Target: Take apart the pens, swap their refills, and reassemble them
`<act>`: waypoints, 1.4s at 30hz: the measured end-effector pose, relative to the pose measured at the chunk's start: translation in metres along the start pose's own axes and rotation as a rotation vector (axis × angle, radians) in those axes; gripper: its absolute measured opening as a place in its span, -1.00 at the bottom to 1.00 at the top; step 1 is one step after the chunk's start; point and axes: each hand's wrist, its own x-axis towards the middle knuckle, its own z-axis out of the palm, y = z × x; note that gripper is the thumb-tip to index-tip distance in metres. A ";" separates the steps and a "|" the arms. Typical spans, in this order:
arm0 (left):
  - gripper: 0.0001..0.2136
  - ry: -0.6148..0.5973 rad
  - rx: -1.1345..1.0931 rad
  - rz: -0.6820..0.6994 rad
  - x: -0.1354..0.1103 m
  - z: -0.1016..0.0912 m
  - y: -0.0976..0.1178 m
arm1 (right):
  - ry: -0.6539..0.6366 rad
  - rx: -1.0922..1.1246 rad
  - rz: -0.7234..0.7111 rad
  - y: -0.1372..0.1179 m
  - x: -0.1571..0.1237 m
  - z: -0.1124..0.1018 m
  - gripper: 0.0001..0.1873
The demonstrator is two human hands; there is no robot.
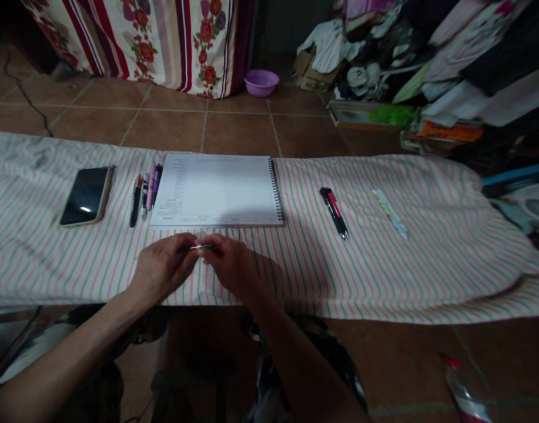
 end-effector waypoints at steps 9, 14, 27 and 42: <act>-0.81 0.070 -0.067 0.089 0.005 -0.005 0.003 | 0.035 0.230 0.092 0.003 0.003 0.003 -0.87; -0.88 0.257 -0.230 0.075 -0.005 -0.010 0.010 | 0.091 0.276 0.164 0.001 0.007 -0.003 -0.82; -0.83 0.062 -1.638 -1.007 0.005 -0.003 0.015 | 0.102 0.261 0.172 -0.009 0.008 0.000 -0.84; -0.81 0.145 -1.844 -1.317 0.016 -0.012 0.011 | 0.114 -0.193 -0.136 -0.012 0.006 0.001 -0.78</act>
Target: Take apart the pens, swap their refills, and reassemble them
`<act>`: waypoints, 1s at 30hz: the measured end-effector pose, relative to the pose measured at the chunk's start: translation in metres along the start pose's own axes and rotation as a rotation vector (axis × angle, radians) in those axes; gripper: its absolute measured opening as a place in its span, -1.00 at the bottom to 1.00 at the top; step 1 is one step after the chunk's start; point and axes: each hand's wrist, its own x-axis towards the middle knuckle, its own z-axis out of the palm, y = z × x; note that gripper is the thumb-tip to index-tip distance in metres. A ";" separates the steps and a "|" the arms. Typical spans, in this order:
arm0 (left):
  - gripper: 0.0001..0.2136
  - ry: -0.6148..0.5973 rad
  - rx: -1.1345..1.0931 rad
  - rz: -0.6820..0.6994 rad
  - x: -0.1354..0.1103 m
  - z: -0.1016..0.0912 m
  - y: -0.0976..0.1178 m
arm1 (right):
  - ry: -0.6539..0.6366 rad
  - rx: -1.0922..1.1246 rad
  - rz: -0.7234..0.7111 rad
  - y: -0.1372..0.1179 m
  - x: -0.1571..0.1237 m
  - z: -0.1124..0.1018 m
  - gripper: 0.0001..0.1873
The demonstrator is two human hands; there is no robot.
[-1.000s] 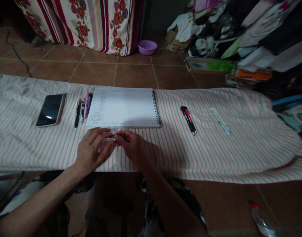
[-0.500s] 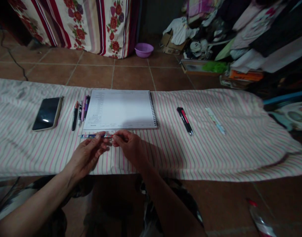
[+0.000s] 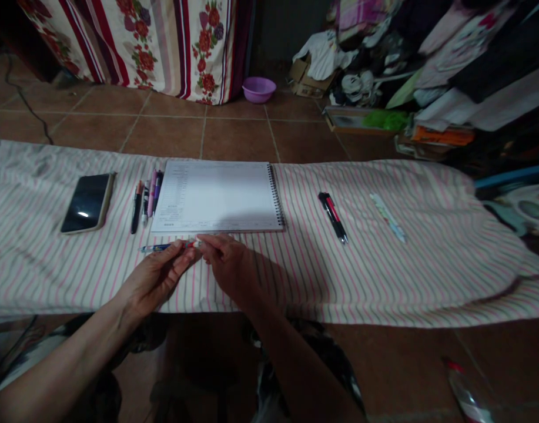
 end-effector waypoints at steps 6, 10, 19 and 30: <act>-0.85 -0.033 -0.028 -0.003 0.001 -0.001 0.001 | 0.035 0.237 0.188 -0.004 0.002 0.001 -0.87; -0.82 -0.045 -0.044 0.013 0.000 0.000 0.002 | 0.029 0.355 0.237 -0.005 0.002 0.002 -0.87; -0.84 -0.075 -0.066 0.037 0.003 -0.004 0.000 | 0.049 0.432 0.290 -0.004 0.003 0.005 -0.85; -0.86 -0.125 -0.028 0.079 0.009 -0.008 -0.001 | 0.065 0.289 0.259 0.004 0.001 0.006 -0.86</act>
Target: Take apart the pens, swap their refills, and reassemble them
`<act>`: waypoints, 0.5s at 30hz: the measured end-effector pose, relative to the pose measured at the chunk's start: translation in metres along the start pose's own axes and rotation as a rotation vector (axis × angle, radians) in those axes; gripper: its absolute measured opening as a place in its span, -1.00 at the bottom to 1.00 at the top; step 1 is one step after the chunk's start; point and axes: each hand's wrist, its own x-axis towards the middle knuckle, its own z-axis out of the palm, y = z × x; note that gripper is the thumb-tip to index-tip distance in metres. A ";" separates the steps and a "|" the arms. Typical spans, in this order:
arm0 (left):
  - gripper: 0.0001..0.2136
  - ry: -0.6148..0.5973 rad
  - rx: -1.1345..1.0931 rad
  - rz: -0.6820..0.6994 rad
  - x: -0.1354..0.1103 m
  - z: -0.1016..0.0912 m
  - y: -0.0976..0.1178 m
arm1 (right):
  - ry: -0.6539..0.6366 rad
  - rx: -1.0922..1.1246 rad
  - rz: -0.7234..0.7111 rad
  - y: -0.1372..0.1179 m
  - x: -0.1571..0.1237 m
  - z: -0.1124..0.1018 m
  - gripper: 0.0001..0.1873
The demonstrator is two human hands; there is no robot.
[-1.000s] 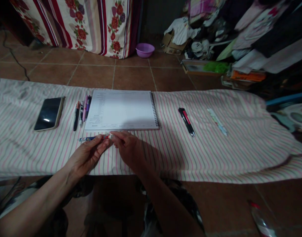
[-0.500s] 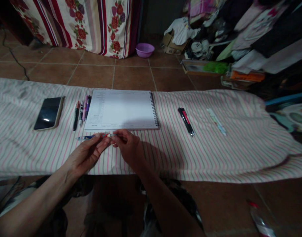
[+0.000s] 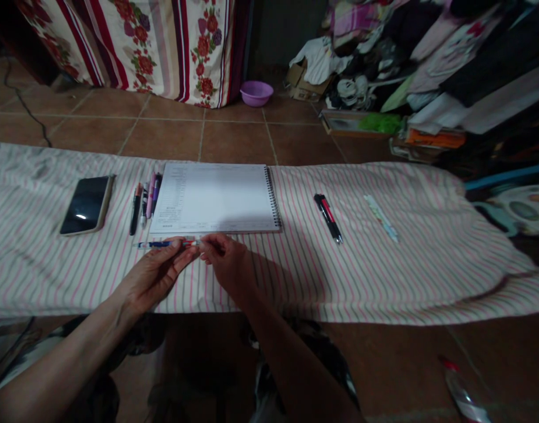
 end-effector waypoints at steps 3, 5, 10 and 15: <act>-0.86 -0.012 0.005 0.010 0.001 -0.001 -0.001 | -0.018 -0.049 0.004 -0.002 0.000 -0.001 -0.86; -0.87 -0.020 0.010 0.011 0.001 -0.001 -0.002 | -0.029 -0.077 0.005 -0.005 -0.001 -0.002 -0.84; -0.87 -0.014 0.021 0.009 0.000 0.000 -0.001 | -0.044 -0.111 -0.022 -0.006 -0.001 -0.003 -0.79; -0.83 0.002 -0.002 -0.003 -0.002 0.002 0.001 | -0.045 0.088 0.016 -0.001 0.001 0.000 -0.76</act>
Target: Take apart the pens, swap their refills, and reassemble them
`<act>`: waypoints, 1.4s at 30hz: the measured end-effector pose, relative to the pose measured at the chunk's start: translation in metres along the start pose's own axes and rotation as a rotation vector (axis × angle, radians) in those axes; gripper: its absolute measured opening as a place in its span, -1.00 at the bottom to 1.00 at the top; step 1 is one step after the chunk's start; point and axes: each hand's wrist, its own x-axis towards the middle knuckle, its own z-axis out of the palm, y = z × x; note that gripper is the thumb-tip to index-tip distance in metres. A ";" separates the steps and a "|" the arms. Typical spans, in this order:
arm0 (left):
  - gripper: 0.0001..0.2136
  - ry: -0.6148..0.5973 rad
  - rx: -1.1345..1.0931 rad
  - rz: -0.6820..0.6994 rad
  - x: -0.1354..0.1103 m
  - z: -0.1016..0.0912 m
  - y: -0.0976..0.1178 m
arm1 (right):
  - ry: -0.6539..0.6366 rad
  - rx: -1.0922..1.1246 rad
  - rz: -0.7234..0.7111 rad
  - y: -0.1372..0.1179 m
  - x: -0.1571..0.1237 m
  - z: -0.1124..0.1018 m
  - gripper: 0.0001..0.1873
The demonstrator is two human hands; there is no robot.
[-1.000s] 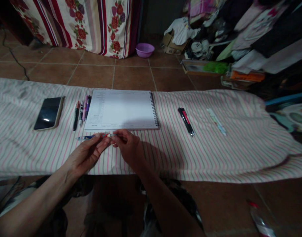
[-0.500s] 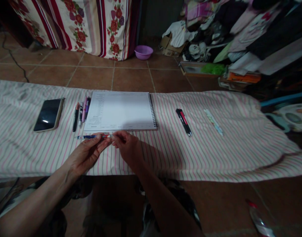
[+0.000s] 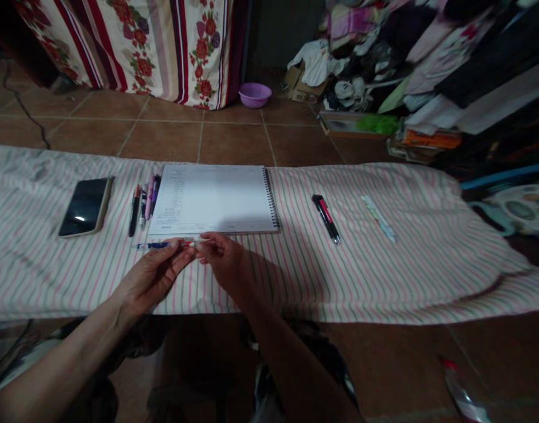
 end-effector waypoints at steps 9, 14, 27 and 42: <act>-0.86 -0.011 0.012 0.007 0.000 -0.001 -0.001 | 0.019 -0.037 -0.022 -0.002 -0.001 0.000 -0.85; -0.90 -0.013 0.012 0.005 0.000 -0.002 -0.002 | 0.028 -0.176 -0.049 -0.001 -0.002 -0.001 -0.82; -0.87 -0.006 0.003 0.012 0.000 0.001 0.000 | 0.003 -0.038 -0.033 0.000 -0.002 0.001 -0.82; -0.93 -0.010 0.035 0.015 -0.001 0.000 -0.001 | 0.006 -0.223 -0.078 -0.002 -0.004 -0.001 -0.79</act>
